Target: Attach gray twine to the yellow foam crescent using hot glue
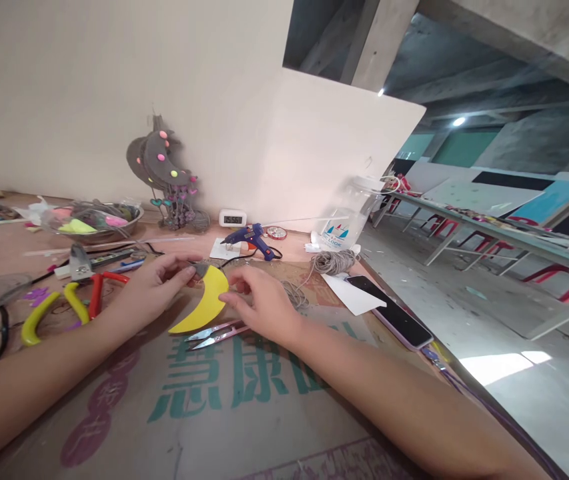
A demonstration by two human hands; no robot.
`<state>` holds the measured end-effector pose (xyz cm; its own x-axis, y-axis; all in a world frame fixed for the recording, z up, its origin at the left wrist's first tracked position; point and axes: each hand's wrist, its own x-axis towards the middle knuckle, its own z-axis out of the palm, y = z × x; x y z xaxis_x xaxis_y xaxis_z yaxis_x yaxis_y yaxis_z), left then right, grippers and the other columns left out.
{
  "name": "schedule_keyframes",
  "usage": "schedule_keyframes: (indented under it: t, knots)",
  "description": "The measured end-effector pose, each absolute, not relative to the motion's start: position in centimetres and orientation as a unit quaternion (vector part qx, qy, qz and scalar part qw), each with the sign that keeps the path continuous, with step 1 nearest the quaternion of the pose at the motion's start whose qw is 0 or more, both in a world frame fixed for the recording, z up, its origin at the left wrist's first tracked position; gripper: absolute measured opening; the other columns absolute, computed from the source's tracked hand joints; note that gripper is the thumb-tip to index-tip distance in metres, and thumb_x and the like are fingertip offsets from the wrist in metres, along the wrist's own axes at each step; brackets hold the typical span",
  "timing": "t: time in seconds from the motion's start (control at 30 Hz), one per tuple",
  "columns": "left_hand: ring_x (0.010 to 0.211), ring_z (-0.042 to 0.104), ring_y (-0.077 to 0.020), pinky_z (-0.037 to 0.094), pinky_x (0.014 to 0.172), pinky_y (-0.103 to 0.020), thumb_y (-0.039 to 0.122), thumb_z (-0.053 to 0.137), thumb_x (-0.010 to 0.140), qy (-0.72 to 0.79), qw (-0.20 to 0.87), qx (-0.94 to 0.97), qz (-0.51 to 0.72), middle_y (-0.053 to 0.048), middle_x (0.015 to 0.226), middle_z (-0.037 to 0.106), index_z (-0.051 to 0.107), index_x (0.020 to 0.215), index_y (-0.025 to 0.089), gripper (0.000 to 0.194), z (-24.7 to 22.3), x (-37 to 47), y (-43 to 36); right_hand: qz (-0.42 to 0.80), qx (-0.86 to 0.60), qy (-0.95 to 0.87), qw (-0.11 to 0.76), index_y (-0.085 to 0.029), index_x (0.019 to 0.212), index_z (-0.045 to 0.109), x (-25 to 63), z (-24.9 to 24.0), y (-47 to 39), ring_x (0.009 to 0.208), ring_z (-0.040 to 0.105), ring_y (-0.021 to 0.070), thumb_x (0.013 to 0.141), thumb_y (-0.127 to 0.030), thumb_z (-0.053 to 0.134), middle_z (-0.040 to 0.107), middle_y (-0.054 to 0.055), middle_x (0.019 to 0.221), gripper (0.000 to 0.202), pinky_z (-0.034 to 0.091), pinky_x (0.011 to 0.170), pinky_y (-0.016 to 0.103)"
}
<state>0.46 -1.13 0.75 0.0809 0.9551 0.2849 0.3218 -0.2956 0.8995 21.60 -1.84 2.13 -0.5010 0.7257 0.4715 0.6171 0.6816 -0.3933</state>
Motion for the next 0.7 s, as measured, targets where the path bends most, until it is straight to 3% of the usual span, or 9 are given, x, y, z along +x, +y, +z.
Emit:
schedule_keyframes:
  t: [0.1, 0.2, 0.3, 0.4, 0.47, 0.53, 0.7]
  knots:
    - [0.085, 0.063, -0.0179, 0.047, 0.076, -0.029, 0.04, 0.051, 0.081, 0.478, 0.35, 0.654, 0.47, -0.004, 0.091, 0.067, 0.059, 0.106, 0.019, 0.033, 1.1, 0.5, -1.4, 0.187, -0.45, -0.823, 0.293, -0.018, 0.092, 0.054, 21.4, 1.9, -1.4, 0.068, 0.052, 0.0126, 0.084, -0.037, 0.051, 0.06, 0.001, 0.079, 0.021, 0.04, 0.062, 0.024]
    - [0.083, 0.063, -0.018, 0.048, 0.076, -0.029, 0.041, 0.052, 0.081, 0.468, 0.367, 0.652, 0.469, -0.004, 0.086, 0.067, 0.058, 0.105, 0.018, 0.033, 1.3, 0.6, -1.6, 0.238, -0.443, -0.822, 0.267, -0.017, 0.079, 0.056, 21.2, 1.9, -1.3, 0.059, 0.046, 0.0097, 0.082, -0.038, 0.053, 0.054, -0.002, 0.067, 0.021, 0.036, 0.056, 0.022]
    - [0.081, 0.062, -0.017, 0.048, 0.073, -0.028, 0.044, 0.054, 0.079, 0.464, 0.373, 0.64, 0.486, -0.004, 0.09, 0.066, 0.054, 0.111, 0.02, 0.04, 1.3, 0.7, -1.7, 0.261, -0.433, -0.803, 0.316, -0.018, 0.075, 0.052, 21.0, 2.0, -1.6, 0.054, 0.042, 0.0082, 0.083, -0.036, 0.051, 0.047, -0.004, 0.061, 0.021, 0.034, 0.052, 0.021]
    - [0.076, 0.059, -0.0152, 0.046, 0.07, -0.026, 0.048, 0.052, 0.08, 0.466, 0.353, 0.64, 0.499, -0.002, 0.086, 0.063, 0.053, 0.105, 0.019, 0.039, 1.3, 0.8, -1.7, 0.204, -0.429, -0.774, 0.419, -0.019, 0.082, 0.05, 21.0, 2.1, -1.8, 0.053, 0.041, 0.0086, 0.084, -0.032, 0.049, 0.043, -0.005, 0.059, 0.014, 0.035, 0.053, 0.021]
    - [0.071, 0.057, -0.0147, 0.044, 0.067, -0.025, 0.052, 0.046, 0.082, 0.461, 0.348, 0.668, 0.47, 0.0, 0.076, 0.06, 0.056, 0.085, 0.017, 0.037, 1.2, 0.7, -1.7, 0.137, -0.428, -0.777, 0.44, -0.02, 0.083, 0.049, 21.2, 2.1, -1.8, 0.053, 0.041, 0.0093, 0.083, -0.029, 0.049, 0.042, -0.005, 0.058, 0.009, 0.035, 0.053, 0.021]
    - [0.068, 0.055, -0.0153, 0.042, 0.063, -0.025, 0.054, 0.042, 0.083, 0.455, 0.347, 0.698, 0.432, 0.0, 0.068, 0.058, 0.055, 0.073, 0.017, 0.041, 1.2, 0.7, -1.9, 0.083, -0.42, -0.805, 0.412, -0.02, 0.083, 0.05, 21.6, 2.0, -1.7, 0.054, 0.042, 0.01, 0.08, -0.021, 0.049, 0.044, -0.004, 0.06, 0.003, 0.035, 0.053, 0.021]
    - [0.076, 0.057, -0.0174, 0.043, 0.069, -0.026, 0.052, 0.036, 0.085, 0.432, 0.355, 0.713, 0.422, -0.003, 0.075, 0.063, 0.061, 0.074, 0.016, 0.045, 1.6, 0.6, -2.5, -0.022, -0.409, -0.849, 0.335, -0.019, 0.087, 0.053, 22.1, 1.5, -1.2, 0.058, 0.045, 0.0118, 0.066, -0.004, 0.046, 0.049, -0.003, 0.062, 0.026, 0.034, 0.057, 0.022]
